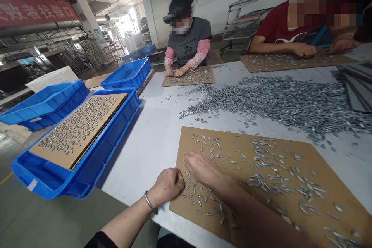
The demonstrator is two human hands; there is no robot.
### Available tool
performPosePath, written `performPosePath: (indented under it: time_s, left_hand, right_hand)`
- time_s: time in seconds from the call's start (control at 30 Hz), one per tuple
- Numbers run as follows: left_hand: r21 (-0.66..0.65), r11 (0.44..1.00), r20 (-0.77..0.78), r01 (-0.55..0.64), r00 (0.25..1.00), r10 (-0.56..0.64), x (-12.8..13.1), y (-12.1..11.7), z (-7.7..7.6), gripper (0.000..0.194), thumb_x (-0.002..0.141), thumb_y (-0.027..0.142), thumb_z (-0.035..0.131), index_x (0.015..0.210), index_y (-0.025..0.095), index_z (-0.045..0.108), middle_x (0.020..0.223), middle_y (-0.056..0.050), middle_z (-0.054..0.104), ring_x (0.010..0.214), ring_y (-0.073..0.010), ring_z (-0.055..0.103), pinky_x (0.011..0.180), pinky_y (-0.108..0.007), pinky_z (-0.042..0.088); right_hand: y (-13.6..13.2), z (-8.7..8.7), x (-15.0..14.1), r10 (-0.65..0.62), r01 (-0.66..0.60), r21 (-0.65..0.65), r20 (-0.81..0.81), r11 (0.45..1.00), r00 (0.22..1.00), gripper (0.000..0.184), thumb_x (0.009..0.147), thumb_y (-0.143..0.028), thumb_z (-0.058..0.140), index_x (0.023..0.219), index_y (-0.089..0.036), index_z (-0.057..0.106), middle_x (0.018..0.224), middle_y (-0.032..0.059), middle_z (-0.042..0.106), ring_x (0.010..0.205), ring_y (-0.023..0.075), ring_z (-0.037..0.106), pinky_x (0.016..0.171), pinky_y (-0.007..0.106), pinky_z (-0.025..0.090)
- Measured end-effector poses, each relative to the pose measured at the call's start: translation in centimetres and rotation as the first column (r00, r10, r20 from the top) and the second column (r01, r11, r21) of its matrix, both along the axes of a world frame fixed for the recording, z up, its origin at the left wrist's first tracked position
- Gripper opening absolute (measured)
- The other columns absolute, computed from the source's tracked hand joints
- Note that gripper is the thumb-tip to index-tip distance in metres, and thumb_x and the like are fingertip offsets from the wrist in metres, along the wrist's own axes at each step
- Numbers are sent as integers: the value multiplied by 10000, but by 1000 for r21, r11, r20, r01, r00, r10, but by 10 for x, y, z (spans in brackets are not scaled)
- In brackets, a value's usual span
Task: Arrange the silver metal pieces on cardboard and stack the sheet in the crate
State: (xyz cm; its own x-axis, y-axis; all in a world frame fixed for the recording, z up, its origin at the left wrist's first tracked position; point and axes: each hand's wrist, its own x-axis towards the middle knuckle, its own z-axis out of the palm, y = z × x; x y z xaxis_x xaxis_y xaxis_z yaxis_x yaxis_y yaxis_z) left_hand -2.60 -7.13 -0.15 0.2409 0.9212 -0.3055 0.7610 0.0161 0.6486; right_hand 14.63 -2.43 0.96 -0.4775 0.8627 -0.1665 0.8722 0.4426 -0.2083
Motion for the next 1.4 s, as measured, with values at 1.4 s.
performPosePath:
  time_s: [1.4]
  left_hand:
    - [296, 918, -390, 264, 911, -136, 60, 162, -19, 285, 1010, 355, 611, 1212, 158, 642, 1204, -90, 674, 1032, -222, 673, 908, -438, 581]
  right_hand:
    - [47, -3, 46, -261, 263, -48, 54, 964, 964, 296, 979, -157, 455, 1035, -109, 742, 1155, 208, 730, 1017, 295, 716, 720, 316, 427]
